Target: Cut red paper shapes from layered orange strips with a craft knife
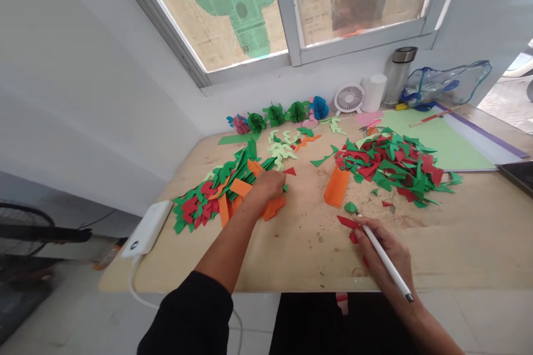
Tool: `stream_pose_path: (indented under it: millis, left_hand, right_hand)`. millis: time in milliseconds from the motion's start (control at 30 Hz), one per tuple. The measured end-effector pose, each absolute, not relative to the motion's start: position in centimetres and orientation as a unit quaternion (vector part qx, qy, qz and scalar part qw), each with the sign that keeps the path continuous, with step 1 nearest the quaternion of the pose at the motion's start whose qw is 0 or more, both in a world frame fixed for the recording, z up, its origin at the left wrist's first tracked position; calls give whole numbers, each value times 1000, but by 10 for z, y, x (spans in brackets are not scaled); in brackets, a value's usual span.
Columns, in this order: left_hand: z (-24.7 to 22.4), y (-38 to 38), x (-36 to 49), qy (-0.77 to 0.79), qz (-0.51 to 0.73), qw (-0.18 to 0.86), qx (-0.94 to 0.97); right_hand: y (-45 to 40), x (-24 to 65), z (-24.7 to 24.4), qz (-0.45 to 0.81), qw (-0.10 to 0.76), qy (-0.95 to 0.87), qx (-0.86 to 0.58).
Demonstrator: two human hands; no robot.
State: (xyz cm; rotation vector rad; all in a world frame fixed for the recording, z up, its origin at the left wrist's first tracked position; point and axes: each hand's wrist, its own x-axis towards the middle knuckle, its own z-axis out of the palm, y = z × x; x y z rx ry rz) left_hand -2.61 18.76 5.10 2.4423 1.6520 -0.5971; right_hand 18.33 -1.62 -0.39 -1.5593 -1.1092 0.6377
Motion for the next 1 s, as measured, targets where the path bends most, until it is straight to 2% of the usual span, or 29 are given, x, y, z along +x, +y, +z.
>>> stream_pose_path:
  millis: [400, 667, 1000]
  left_hand:
    - [55, 213, -22, 558, -128, 30, 819]
    - [45, 229, -1, 564, -146, 63, 811]
    - [50, 200, -31, 506, -116, 117, 847]
  right_hand:
    - [-14, 185, -3, 261, 534, -470, -653]
    - [-15, 183, -1, 262, 542, -461, -652]
    - [-16, 185, -3, 269, 525, -470, -657]
